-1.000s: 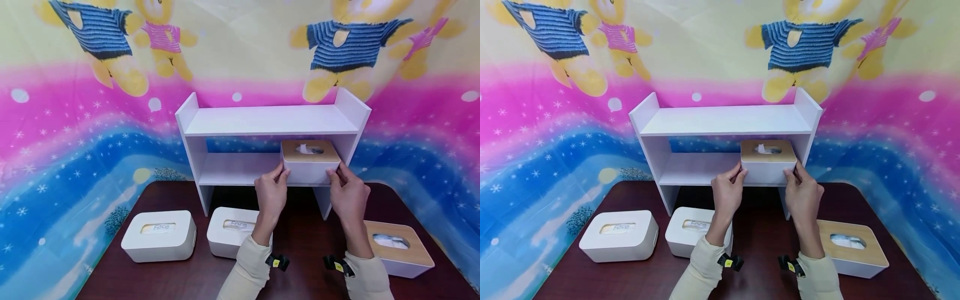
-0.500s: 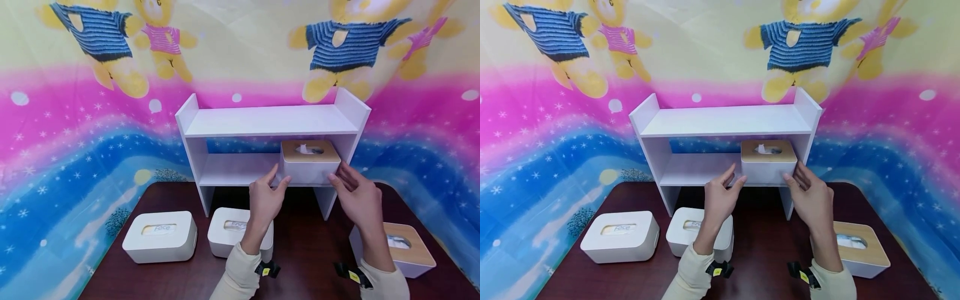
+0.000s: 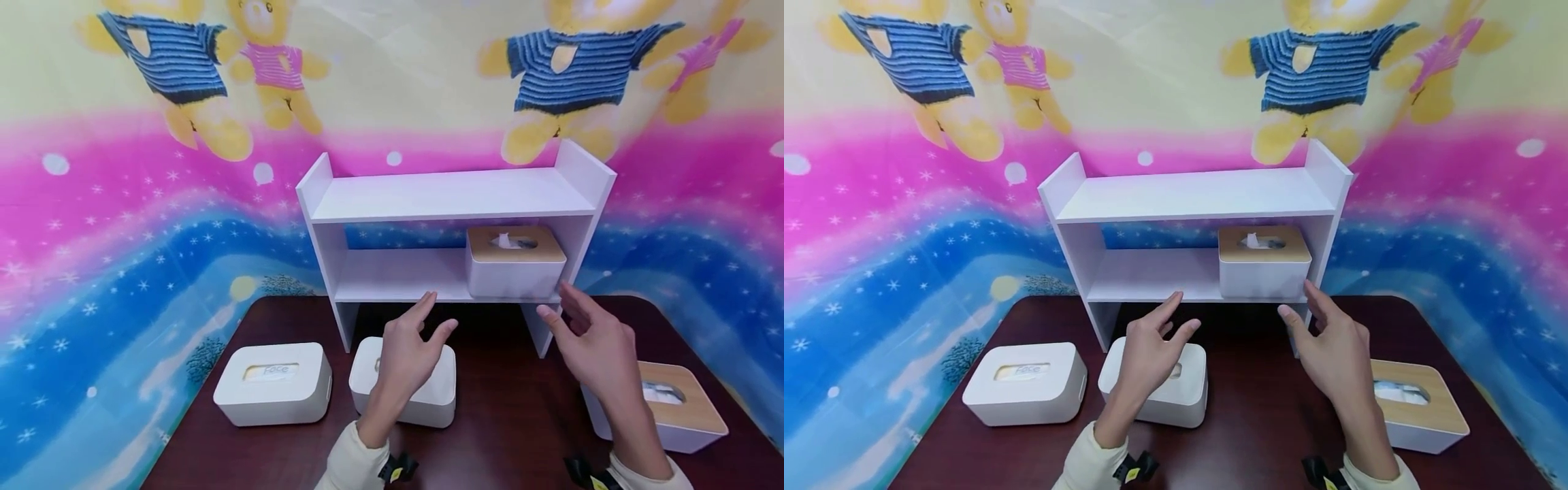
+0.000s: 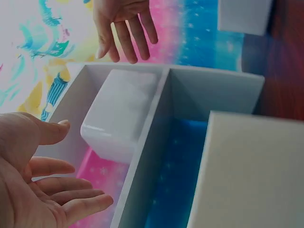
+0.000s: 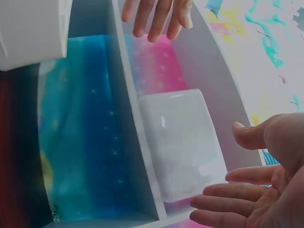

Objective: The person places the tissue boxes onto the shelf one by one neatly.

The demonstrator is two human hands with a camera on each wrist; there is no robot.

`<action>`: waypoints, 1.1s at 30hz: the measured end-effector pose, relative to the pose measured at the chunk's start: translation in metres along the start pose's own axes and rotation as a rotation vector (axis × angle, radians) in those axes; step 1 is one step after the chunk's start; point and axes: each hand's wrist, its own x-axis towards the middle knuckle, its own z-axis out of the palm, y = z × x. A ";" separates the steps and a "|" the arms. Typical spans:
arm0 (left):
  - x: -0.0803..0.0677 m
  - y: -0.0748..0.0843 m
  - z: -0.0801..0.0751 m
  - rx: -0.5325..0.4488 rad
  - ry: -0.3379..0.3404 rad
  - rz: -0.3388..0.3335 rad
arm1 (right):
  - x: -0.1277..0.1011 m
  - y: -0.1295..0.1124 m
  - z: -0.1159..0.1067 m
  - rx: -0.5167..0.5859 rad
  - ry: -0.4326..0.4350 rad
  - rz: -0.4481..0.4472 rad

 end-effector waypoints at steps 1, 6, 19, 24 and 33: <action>-0.002 -0.002 -0.002 0.013 -0.004 0.004 | -0.001 0.001 0.001 -0.003 -0.008 -0.010; -0.014 -0.018 -0.016 0.068 -0.021 0.001 | -0.011 0.006 0.012 -0.020 -0.062 -0.075; -0.037 -0.058 -0.050 0.220 -0.069 -0.085 | -0.035 0.009 0.042 -0.093 -0.225 -0.083; -0.048 -0.069 -0.062 0.265 -0.092 -0.127 | -0.040 0.013 0.050 -0.075 -0.269 -0.104; -0.066 -0.083 -0.078 0.276 -0.208 -0.259 | -0.046 0.018 0.067 -0.033 -0.360 -0.131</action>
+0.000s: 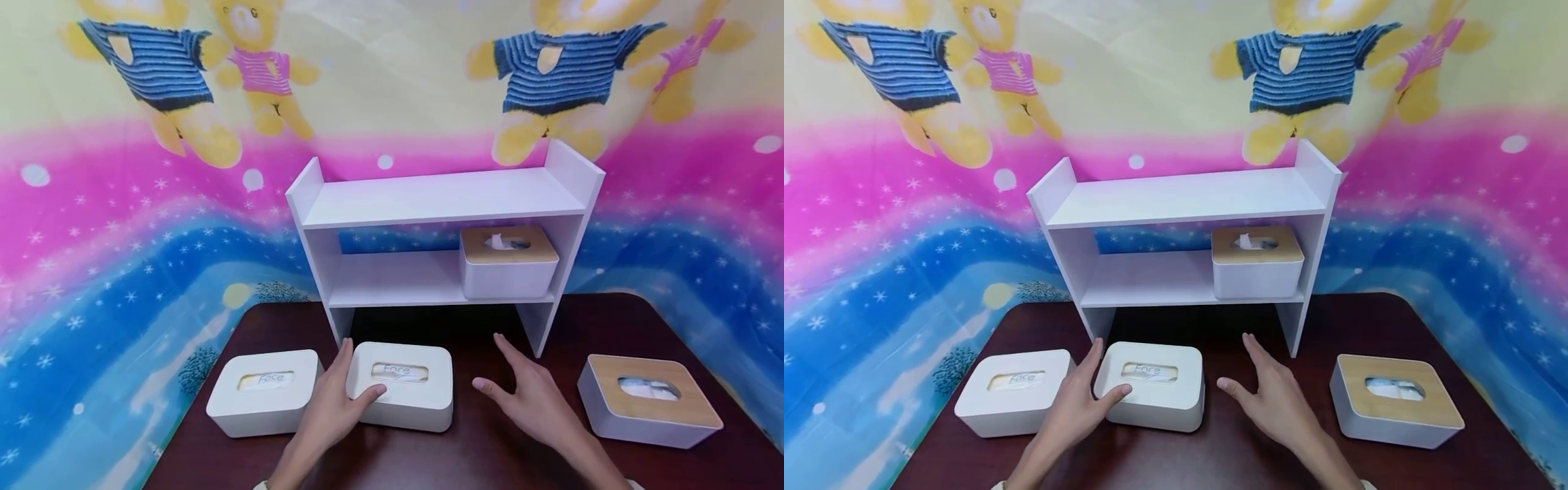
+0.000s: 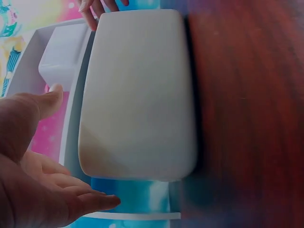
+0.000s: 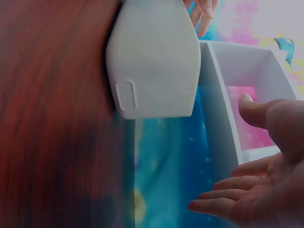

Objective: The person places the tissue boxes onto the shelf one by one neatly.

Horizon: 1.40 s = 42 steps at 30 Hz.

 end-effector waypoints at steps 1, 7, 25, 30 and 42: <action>-0.001 -0.002 0.000 -0.001 -0.009 -0.004 | 0.000 0.000 0.002 0.004 -0.005 -0.005; -0.006 -0.009 0.000 -0.015 -0.036 -0.010 | -0.003 -0.006 0.017 0.051 -0.039 -0.047; -0.004 -0.019 -0.005 -0.051 -0.200 -0.154 | -0.017 -0.018 0.066 0.111 -0.114 -0.074; -0.003 -0.021 -0.002 -0.043 -0.202 -0.157 | -0.018 -0.019 0.070 0.109 -0.099 -0.084; -0.005 -0.023 0.004 -0.095 -0.133 -0.067 | -0.020 -0.021 0.075 0.097 -0.069 -0.080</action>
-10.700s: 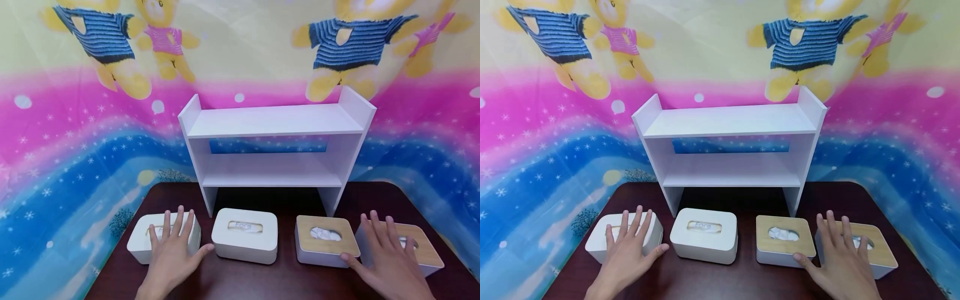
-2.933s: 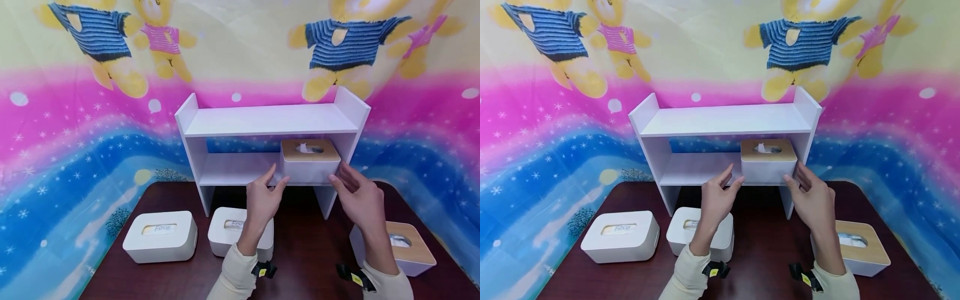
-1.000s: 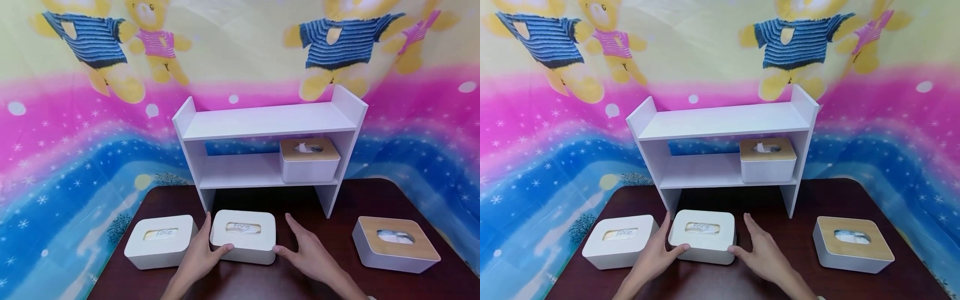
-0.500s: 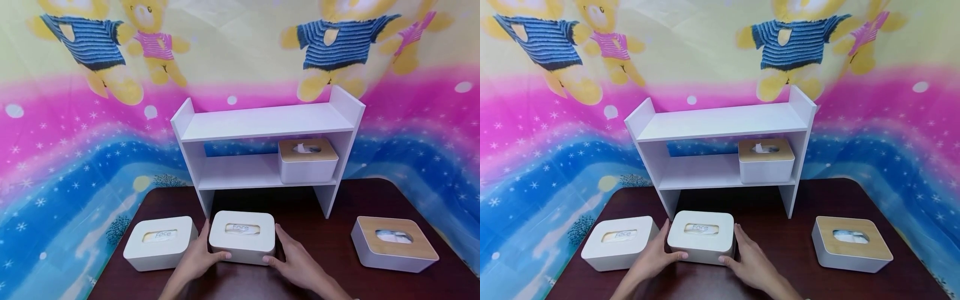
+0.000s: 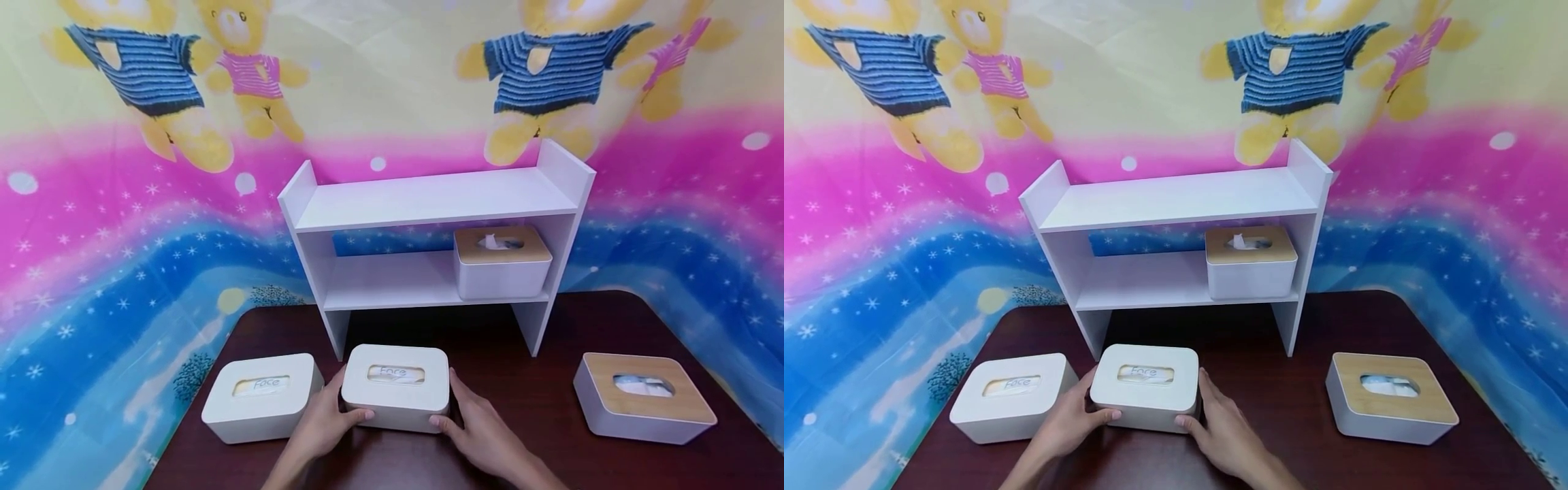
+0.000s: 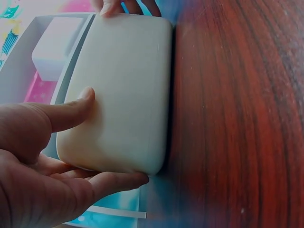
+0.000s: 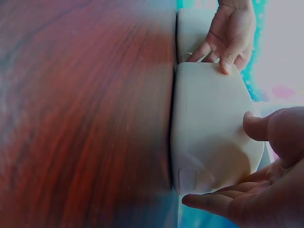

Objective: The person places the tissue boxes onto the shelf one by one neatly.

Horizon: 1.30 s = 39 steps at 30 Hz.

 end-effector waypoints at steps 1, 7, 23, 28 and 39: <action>0.000 0.000 0.000 0.001 0.006 0.005 | 0.000 0.000 0.000 0.000 0.001 0.000; 0.000 0.001 0.001 0.016 0.032 0.027 | 0.000 -0.001 0.000 -0.011 0.021 0.008; -0.001 0.016 -0.008 -0.117 -0.020 0.054 | 0.004 -0.008 -0.015 0.030 0.130 -0.037; -0.002 0.027 -0.016 -0.158 0.002 0.046 | 0.008 -0.014 -0.024 -0.001 0.169 -0.052; -0.003 0.052 -0.033 -0.154 0.109 0.066 | 0.015 -0.032 -0.043 0.055 0.247 -0.044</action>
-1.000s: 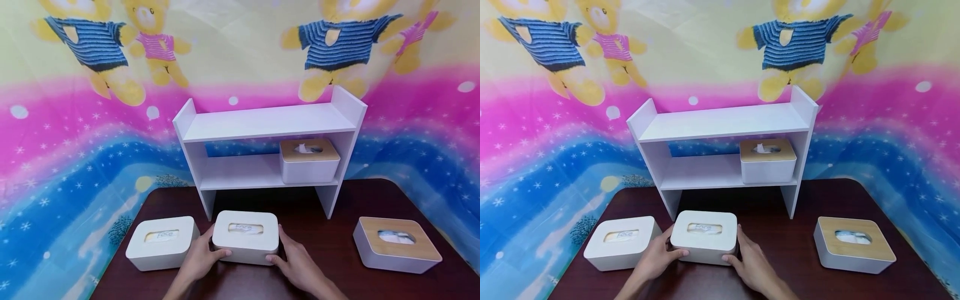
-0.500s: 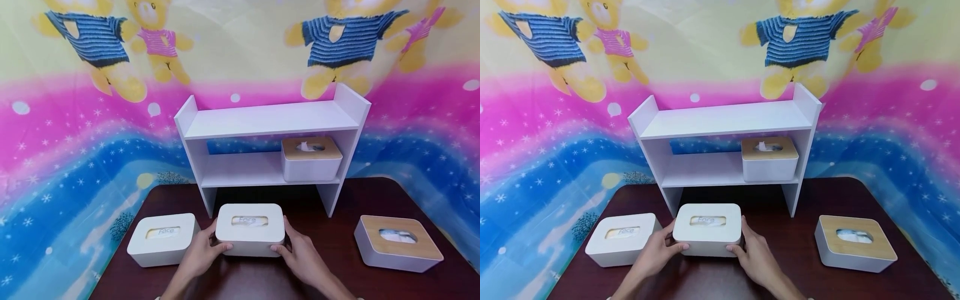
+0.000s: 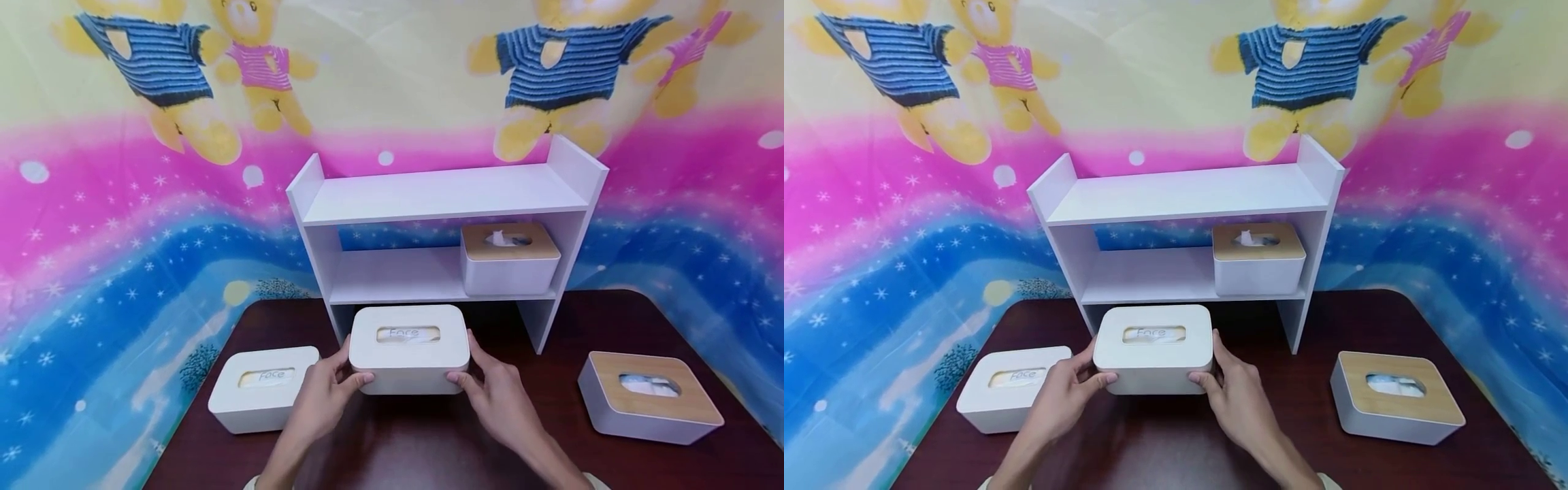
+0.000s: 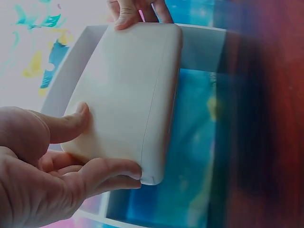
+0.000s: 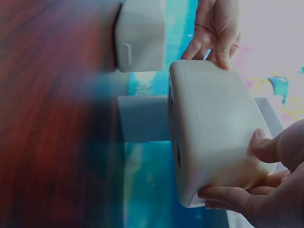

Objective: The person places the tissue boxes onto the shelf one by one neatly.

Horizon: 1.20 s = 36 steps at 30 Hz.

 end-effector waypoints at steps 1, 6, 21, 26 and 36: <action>0.000 0.002 -0.001 -0.012 0.009 0.009 | 0.001 -0.002 -0.001 0.006 0.002 0.006; 0.001 0.013 -0.005 -0.071 0.039 0.013 | 0.008 -0.012 -0.009 0.028 -0.003 0.041; 0.012 0.048 -0.021 -0.059 0.193 0.016 | 0.037 -0.038 -0.031 -0.027 0.098 -0.055; 0.020 0.056 -0.029 -0.050 0.231 0.037 | 0.048 -0.045 -0.036 -0.026 0.107 -0.054; 0.051 0.054 -0.033 -0.074 0.274 0.031 | 0.079 -0.049 -0.032 -0.008 0.164 -0.022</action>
